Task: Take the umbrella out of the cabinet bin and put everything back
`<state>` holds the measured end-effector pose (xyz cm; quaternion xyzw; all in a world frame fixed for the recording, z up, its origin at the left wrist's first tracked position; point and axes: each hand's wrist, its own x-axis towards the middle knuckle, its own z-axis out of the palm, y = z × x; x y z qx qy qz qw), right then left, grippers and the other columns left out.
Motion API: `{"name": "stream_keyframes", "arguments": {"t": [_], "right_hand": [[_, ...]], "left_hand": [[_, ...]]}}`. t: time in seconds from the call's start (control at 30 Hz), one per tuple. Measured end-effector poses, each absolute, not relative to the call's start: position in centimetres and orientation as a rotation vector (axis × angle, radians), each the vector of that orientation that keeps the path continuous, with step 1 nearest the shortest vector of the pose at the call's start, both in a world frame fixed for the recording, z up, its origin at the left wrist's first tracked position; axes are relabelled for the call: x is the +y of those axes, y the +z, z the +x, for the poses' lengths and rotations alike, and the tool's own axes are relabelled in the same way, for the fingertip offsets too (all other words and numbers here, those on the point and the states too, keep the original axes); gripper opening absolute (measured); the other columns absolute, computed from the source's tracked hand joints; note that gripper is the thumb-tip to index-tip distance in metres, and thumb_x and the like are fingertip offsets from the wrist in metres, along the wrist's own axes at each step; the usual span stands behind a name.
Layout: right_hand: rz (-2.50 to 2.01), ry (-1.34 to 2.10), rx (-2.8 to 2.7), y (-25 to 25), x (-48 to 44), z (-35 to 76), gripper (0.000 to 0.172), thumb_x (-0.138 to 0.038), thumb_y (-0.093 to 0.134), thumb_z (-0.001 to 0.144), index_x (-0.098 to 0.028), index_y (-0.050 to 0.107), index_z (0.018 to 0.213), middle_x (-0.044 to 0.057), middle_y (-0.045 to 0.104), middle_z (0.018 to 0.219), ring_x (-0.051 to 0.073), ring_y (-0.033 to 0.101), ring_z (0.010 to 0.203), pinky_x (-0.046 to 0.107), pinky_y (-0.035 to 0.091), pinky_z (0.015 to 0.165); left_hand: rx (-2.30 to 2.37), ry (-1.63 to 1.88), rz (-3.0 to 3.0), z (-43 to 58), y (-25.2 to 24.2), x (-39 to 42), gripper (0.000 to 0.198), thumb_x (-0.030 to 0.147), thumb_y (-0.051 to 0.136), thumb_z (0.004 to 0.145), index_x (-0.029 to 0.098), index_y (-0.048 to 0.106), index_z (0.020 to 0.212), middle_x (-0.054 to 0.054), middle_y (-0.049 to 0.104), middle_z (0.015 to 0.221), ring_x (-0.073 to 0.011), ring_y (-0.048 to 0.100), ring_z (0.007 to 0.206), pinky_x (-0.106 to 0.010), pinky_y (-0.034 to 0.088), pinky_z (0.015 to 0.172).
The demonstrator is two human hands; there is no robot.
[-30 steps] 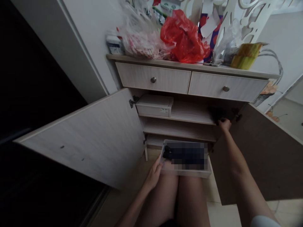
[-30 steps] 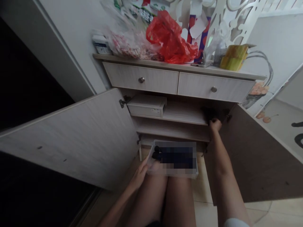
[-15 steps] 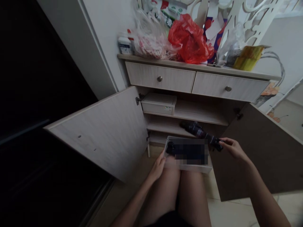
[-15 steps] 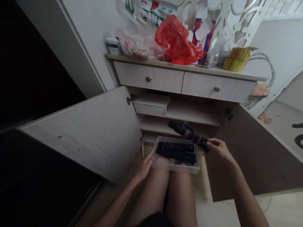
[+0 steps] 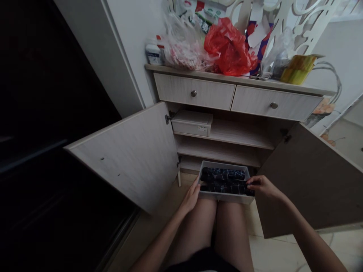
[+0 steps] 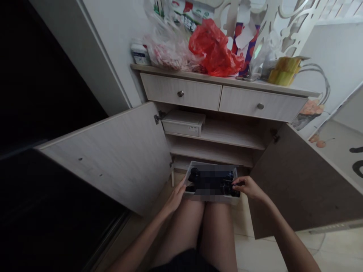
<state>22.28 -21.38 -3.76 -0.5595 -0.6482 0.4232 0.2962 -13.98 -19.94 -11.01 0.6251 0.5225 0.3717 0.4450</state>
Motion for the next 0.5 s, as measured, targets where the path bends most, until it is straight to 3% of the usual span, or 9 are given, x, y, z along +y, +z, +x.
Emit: {"name": "stream_keyframes", "arguments": {"t": [0.23, 0.33, 0.5], "right_hand": [[-1.658, 0.683, -2.278, -3.4, -21.1, 21.1, 0.014, -0.025, 0.072, 0.07, -0.027, 0.079, 0.082, 0.006, 0.077, 0.097, 0.026, 0.068, 0.096, 0.038, 0.049, 0.092], [-1.571, 0.71, -2.354, -3.4, -21.1, 21.4, 0.01, -0.03, 0.074, 0.072, -0.026, 0.079, 0.079, 0.008, 0.076, 0.099, 0.029, 0.066, 0.103, 0.043, 0.046, 0.099], [-1.532, 0.807, -1.616, -6.5, -20.7, 22.5, 0.058, -0.072, 0.049, 0.086, -0.024, 0.078, 0.101, 0.012, 0.072, 0.114, 0.03, 0.062, 0.118, 0.044, 0.047, 0.103]], "left_hand": [[1.311, 0.919, 1.553, -14.1, -11.0, -19.9, 0.066, 0.05, 0.037, 0.093, 0.019, 0.043, 0.151, -0.006, 0.039, 0.158, -0.024, 0.028, 0.15, -0.043, 0.015, 0.126], [1.307, 0.936, 1.549, -14.1, -11.1, -19.9, 0.067, 0.05, 0.037, 0.093, 0.016, 0.044, 0.15, -0.008, 0.039, 0.159, -0.0243, 0.028, 0.15, -0.042, 0.016, 0.126], [1.305, 0.934, 1.549, -13.9, -11.1, -19.8, 0.066, 0.052, 0.039, 0.092, 0.021, 0.047, 0.149, -0.004, 0.042, 0.157, -0.0237, 0.028, 0.15, -0.043, 0.017, 0.126]]}}
